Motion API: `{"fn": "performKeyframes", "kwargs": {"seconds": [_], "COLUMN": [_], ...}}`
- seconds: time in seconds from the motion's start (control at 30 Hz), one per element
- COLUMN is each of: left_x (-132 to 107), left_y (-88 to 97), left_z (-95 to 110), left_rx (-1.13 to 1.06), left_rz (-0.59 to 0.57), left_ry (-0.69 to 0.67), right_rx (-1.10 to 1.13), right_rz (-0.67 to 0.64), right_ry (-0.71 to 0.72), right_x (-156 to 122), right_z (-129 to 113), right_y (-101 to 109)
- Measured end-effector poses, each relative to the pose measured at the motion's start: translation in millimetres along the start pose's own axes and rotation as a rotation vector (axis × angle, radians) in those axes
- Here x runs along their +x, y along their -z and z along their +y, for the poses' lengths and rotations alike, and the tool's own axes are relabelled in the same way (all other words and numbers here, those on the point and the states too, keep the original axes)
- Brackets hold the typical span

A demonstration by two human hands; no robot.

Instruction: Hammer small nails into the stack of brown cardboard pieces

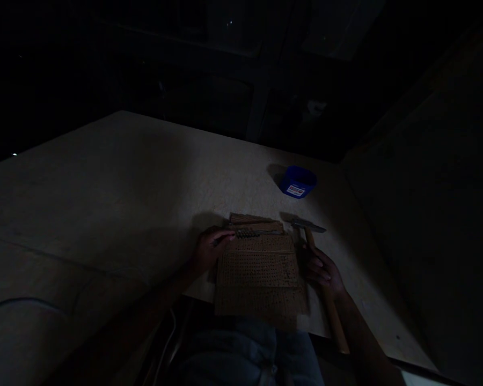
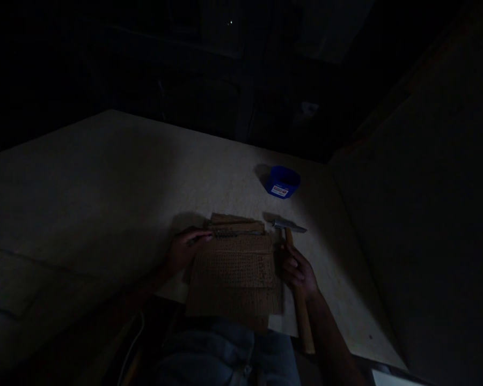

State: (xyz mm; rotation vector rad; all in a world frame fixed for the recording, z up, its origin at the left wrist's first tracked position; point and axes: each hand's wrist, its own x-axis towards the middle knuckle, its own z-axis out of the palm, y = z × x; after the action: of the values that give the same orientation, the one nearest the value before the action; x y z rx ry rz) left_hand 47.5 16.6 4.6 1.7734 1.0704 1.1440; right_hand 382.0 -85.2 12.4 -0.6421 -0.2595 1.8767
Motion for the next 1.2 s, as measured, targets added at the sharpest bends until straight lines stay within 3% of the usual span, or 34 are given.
{"fn": "performKeyframes", "kwargs": {"seconds": [0.27, 0.43, 0.97, 1.07, 1.2], "left_x": [1.0, 1.2, 0.8, 0.0, -1.2], "left_y": [-3.1, -2.0, -4.8, -5.6, -5.5], "left_z": [-1.2, -0.4, -4.9, -6.6, -7.3], "left_rx": [0.083, 0.089, 0.019, 0.058, 0.122], "left_rz": [-0.049, -0.056, -0.048, -0.033, -0.034], "left_ry": [-0.087, -0.134, -0.033, -0.051, -0.069], "right_rx": [0.017, 0.001, -0.214, -0.302, -0.457], "right_rz": [0.066, 0.04, 0.112, 0.194, 0.38], "right_ry": [0.021, 0.0, 0.098, 0.158, 0.252], "right_x": [-2.1, -1.6, -5.3, -9.5, -22.1], "right_z": [1.4, 1.1, 11.0, 15.4, 19.7], "right_y": [-3.0, -6.3, -21.1, -31.9, -65.3]}}
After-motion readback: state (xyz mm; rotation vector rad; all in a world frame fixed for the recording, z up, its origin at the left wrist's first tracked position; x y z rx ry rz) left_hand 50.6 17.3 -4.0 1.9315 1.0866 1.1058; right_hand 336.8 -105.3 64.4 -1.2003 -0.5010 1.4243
